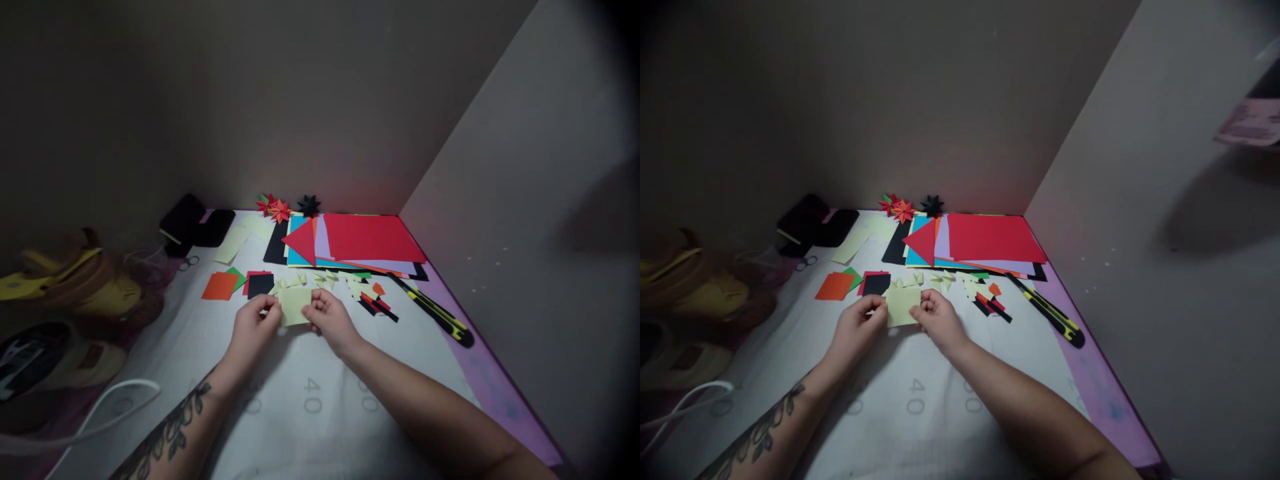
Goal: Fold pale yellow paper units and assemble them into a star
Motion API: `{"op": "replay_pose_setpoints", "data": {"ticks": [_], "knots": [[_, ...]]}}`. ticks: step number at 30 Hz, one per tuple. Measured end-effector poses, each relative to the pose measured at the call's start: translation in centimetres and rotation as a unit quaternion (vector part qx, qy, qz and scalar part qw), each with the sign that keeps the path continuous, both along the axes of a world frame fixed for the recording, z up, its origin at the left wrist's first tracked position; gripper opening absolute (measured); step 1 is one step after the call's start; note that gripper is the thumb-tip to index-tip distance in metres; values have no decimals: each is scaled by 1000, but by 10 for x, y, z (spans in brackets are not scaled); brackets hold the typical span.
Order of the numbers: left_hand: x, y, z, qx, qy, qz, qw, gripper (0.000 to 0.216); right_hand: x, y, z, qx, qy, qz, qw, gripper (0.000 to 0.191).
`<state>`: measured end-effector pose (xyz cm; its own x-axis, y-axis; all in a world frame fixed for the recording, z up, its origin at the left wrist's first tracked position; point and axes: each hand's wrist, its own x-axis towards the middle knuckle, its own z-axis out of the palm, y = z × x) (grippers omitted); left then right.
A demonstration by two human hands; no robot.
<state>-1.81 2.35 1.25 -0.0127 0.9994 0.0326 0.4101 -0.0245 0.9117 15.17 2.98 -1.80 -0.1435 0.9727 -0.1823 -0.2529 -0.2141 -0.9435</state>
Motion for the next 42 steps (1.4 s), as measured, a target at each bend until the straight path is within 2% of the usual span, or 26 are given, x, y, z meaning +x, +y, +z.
{"op": "replay_pose_setpoints", "data": {"ticks": [3, 6, 9, 12, 14, 17, 19, 23, 26, 28, 31, 33, 35, 36, 37, 39, 40, 41, 42], "knots": [[-3, -1, 4, 104, 108, 4, 989, 15, -2, -1, 0, 11, -19, 6, 1000, 25], [-6, 0, 7, 143, 148, 32, 978, 14, -3, -2, 0, 19, -40, -8, 999, 20], [-11, 4, 9, 105, 96, 80, 987, 14, 0, -1, 0, 42, -38, -23, 998, 19], [-13, 8, 9, 43, 21, 85, 995, 14, 3, 1, 2, 106, -15, -10, 994, 22], [-12, 9, 10, 8, -3, 62, 998, 15, 4, 1, 2, 137, 1, 14, 990, 23], [-9, 7, 10, -38, -32, -16, 999, 19, 3, 1, 0, 126, -1, 40, 991, 24], [-6, 5, 8, -44, -66, -48, 996, 21, 2, 1, -3, 104, -33, 14, 994, 26], [1, 2, 1, -26, -121, -44, 991, 22, 3, 0, -1, 115, -123, -75, 983, 33], [0, 3, 3, -51, -111, -63, 990, 25, 4, -2, 5, 154, -158, -60, 973, 25], [-11, 8, 9, -50, -103, -38, 993, 26, 5, -2, 8, 168, -159, -63, 971, 17], [-43, 21, 20, -4, -72, 83, 994, 33, 8, -1, 6, 153, -140, -91, 974, 22], [-65, 29, 24, 5, 19, 158, 987, 42, 9, 0, 3, 132, -119, -99, 979, 24], [-78, 33, 23, 69, 157, 245, 954, 56, 8, 1, 1, 111, -101, -94, 984, 23], [-78, 33, 22, 100, 198, 264, 939, 62, 8, 1, 0, 105, -99, -88, 986, 22], [-74, 32, 20, 122, 206, 260, 936, 63, 6, 0, 0, 103, -101, -79, 986, 20], [-57, 26, 14, 113, 131, 176, 969, 56, 3, -2, 0, 113, -110, -52, 986, 17], [-46, 22, 11, 73, 57, 103, 990, 50, 2, -4, 1, 124, -116, -33, 985, 16], [-34, 18, 9, 19, -29, 25, 999, 50, 1, -5, 2, 132, -121, -11, 984, 17], [-23, 13, 7, -31, -107, -25, 993, 52, 1, -7, 3, 136, -123, 14, 983, 19]]}}
